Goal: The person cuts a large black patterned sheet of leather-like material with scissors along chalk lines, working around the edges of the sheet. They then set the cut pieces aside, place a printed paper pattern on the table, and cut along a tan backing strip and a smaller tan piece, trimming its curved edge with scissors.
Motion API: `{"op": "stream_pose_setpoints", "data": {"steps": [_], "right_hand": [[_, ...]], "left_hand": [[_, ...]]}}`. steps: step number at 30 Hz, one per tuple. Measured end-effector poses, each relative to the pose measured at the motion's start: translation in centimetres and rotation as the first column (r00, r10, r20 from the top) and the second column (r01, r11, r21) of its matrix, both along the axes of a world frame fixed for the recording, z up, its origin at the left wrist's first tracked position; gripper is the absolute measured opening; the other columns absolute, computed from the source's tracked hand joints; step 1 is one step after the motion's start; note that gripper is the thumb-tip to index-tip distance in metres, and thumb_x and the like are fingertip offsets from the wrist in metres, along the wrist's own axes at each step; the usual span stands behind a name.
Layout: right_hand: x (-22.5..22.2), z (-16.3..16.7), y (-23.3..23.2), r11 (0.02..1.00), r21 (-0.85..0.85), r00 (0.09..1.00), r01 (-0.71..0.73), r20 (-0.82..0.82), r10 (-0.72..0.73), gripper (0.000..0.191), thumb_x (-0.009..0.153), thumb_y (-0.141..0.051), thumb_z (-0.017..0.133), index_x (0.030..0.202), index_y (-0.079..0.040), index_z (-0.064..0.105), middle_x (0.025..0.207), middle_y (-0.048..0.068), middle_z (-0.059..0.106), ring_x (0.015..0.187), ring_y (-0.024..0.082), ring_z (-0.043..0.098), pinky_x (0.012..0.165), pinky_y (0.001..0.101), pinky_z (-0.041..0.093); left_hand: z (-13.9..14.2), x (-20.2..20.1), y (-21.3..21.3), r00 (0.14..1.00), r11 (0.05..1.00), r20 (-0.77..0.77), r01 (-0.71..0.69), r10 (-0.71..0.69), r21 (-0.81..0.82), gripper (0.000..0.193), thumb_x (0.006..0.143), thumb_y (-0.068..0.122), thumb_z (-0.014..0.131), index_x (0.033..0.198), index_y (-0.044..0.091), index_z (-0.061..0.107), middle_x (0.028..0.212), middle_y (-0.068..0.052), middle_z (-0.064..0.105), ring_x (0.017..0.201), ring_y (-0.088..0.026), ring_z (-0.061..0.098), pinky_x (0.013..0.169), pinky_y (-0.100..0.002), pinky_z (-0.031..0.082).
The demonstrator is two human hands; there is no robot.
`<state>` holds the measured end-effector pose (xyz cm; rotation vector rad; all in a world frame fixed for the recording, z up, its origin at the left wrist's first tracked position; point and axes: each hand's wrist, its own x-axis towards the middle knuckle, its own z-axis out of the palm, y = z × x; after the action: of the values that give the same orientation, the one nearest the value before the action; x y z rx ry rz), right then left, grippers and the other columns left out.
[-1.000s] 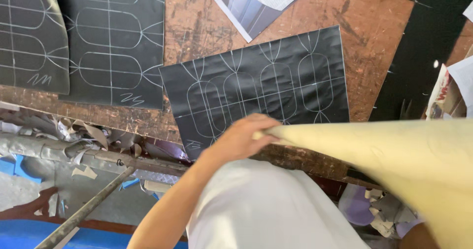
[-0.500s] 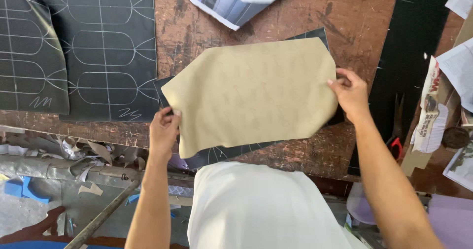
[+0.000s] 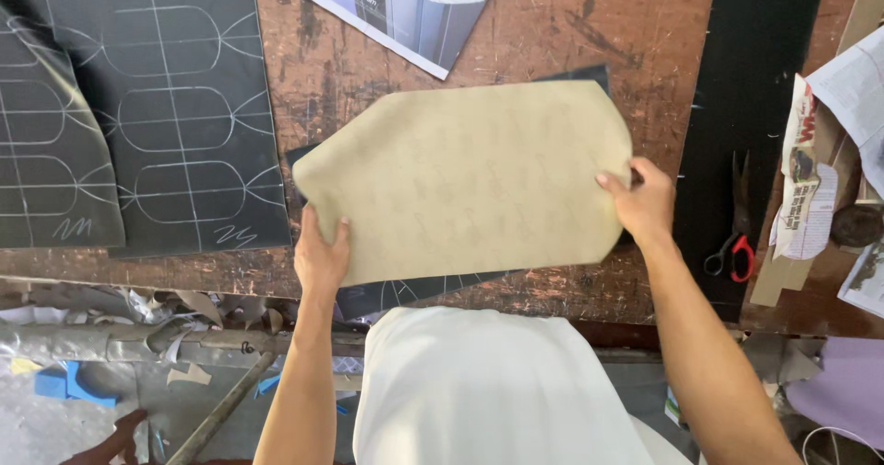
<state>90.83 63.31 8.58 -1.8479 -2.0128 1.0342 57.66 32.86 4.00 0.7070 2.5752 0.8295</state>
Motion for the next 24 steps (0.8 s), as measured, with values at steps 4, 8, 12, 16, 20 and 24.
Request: {"op": "stream_pose_setpoints", "data": {"steps": [4,8,12,16,20,24], "right_hand": [[4.9,-0.6,-5.2,0.961,0.275,0.978,0.020,-0.204,0.038,0.053,0.090,-0.009,0.078,0.139,0.001,0.064,0.120,0.018,0.073,0.102,0.022,0.071,0.087,0.0333,0.054],[8.9,-2.2,-7.9,0.933,0.310,0.984,0.181,-0.055,-0.172,0.036,0.095,-0.011,0.079,0.127,0.001,0.071,0.111,0.018,0.071,0.087,0.023,0.069,0.077,0.0330,0.054],[10.5,-3.1,-5.8,0.910,0.371,0.983,0.183,-0.078,-0.166,0.021,0.098,-0.011,0.079,0.115,0.003,0.075,0.106,0.016,0.073,0.088,0.020,0.070,0.080,0.0300,0.055],[9.8,-2.5,-3.4,0.954,0.199,0.967,0.223,-0.169,-0.190,0.020,0.092,-0.012,0.081,0.106,0.002,0.075,0.091,0.008,0.075,0.082,0.013,0.069,0.076,0.0267,0.055],[9.6,-1.5,-2.8,0.957,0.107,0.957,0.271,-0.134,-0.256,0.017,0.091,-0.011,0.081,0.101,0.001,0.075,0.084,0.007,0.074,0.076,0.011,0.068,0.071,0.0258,0.053],[9.7,-0.6,-3.0,0.952,0.092,0.949,0.293,-0.146,-0.278,0.016,0.090,-0.011,0.082,0.100,0.000,0.077,0.085,0.006,0.074,0.075,0.010,0.066,0.070,0.0244,0.053]], "left_hand": [[0.8,0.1,3.7,0.959,0.958,-0.029,0.282,-0.280,0.052,0.072,0.094,0.014,0.066,0.159,0.016,0.035,0.129,-0.020,0.067,0.115,-0.040,0.066,0.095,-0.048,0.052],[1.7,0.7,6.8,0.940,0.956,0.176,0.289,-0.293,0.049,0.080,0.094,0.007,0.060,0.166,0.021,0.028,0.137,-0.019,0.063,0.122,-0.040,0.063,0.102,-0.048,0.051],[1.9,0.7,6.0,0.949,0.912,-0.022,0.308,-0.314,0.272,0.084,0.086,-0.002,0.068,0.160,0.009,0.028,0.152,-0.033,0.047,0.132,-0.048,0.053,0.108,-0.047,0.046],[1.0,1.1,2.9,0.973,0.976,0.116,0.185,-0.199,0.116,0.076,0.084,0.005,0.077,0.150,0.001,0.040,0.136,-0.029,0.060,0.125,-0.039,0.062,0.103,-0.043,0.048],[-0.2,1.3,1.8,0.978,0.980,0.169,0.088,-0.118,0.178,0.047,0.093,0.007,0.072,0.137,-0.002,0.058,0.119,-0.021,0.073,0.108,-0.027,0.072,0.093,-0.036,0.055],[-0.6,0.8,1.8,0.991,0.994,0.133,0.015,-0.029,0.107,0.029,0.095,0.007,0.070,0.122,-0.001,0.071,0.096,-0.014,0.077,0.083,-0.019,0.074,0.077,-0.032,0.057]]}}
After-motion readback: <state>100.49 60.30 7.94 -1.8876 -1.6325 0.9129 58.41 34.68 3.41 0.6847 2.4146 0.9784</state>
